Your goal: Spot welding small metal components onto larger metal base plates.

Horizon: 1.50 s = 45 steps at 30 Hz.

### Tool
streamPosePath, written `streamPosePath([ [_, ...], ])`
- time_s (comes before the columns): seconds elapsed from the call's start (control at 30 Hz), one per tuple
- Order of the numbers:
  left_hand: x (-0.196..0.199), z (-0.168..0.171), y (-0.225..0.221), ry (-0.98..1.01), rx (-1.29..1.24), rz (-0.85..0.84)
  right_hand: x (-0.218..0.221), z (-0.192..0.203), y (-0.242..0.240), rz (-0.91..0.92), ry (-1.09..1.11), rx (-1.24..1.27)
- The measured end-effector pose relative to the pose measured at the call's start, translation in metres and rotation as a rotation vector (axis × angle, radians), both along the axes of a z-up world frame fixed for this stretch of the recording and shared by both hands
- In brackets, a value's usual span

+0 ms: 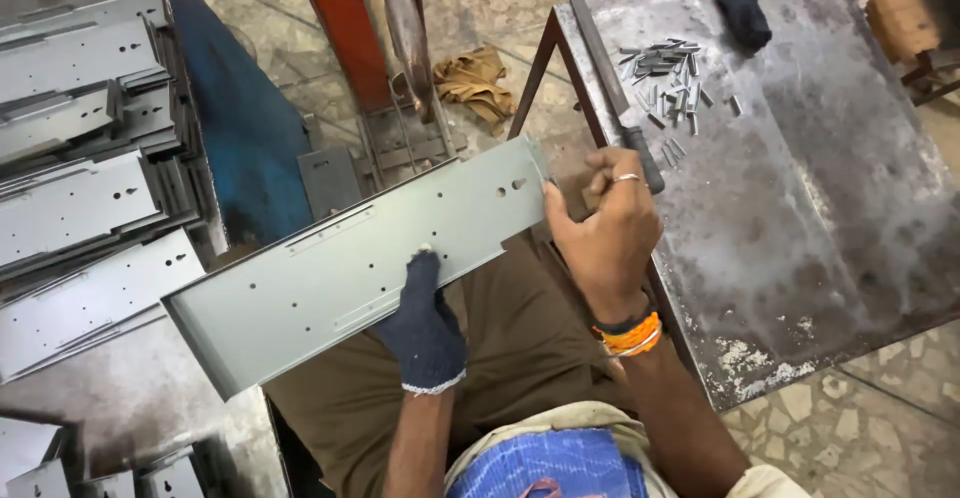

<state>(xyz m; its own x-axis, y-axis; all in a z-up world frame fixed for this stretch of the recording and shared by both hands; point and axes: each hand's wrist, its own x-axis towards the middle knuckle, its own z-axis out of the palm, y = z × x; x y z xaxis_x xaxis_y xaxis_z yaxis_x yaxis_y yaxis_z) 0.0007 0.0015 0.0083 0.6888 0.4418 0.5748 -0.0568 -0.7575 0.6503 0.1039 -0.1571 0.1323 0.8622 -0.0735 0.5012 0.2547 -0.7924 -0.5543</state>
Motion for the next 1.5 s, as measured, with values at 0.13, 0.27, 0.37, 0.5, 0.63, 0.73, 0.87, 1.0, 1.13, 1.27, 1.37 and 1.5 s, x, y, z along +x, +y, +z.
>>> streamPosePath([
  [0.13, -0.005, -0.009, 0.009, 0.07, -0.005, -0.046, 0.001, -0.007, 0.0, 0.065, -0.002, -0.005],
  [0.27, -0.009, -0.01, 0.018, 0.067, -0.076, -0.059, 0.0, -0.009, 0.005, 0.203, -0.051, -0.054],
  [0.37, -0.01, -0.014, 0.026, 0.022, -0.003, -0.03, 0.0, -0.002, 0.011, 0.243, -0.071, -0.058],
  [0.5, 0.002, -0.032, 0.032, -0.122, 0.021, 0.014, 0.008, 0.01, 0.018, 0.291, -0.106, -0.068],
  [0.63, 0.02, 0.02, 0.041, -0.084, -0.023, -0.001, 0.029, 0.017, 0.035, 0.341, -0.162, -0.084],
  [0.73, 0.027, 0.038, 0.061, -0.027, -0.035, -0.001, 0.04, 0.022, 0.053, 0.372, -0.184, -0.086],
  [0.87, 0.037, 0.008, 0.081, -0.125, -0.097, 0.001, 0.05, 0.019, 0.068, 0.399, -0.125, -0.067],
  [1.0, 0.049, -0.006, 0.072, -0.429, -1.351, -0.138, 0.05, 0.025, 0.07, 0.4, -0.087, -0.1],
  [1.13, 0.043, 0.029, 0.078, -0.152, -0.104, 0.018, 0.052, 0.024, 0.072, 0.416, -0.095, -0.106],
  [1.27, 0.04, 0.045, 0.082, -0.084, -0.017, -0.003, 0.052, 0.017, 0.072, 0.37, -0.12, -0.153],
  [1.37, 0.042, 0.042, 0.087, -0.073, -0.012, 0.011, 0.055, 0.016, 0.076, 0.362, -0.12, -0.151],
  [1.5, 0.033, 0.049, 0.084, -0.001, 0.024, 0.058, 0.047, 0.011, 0.075, 0.409, -0.074, -0.127],
])
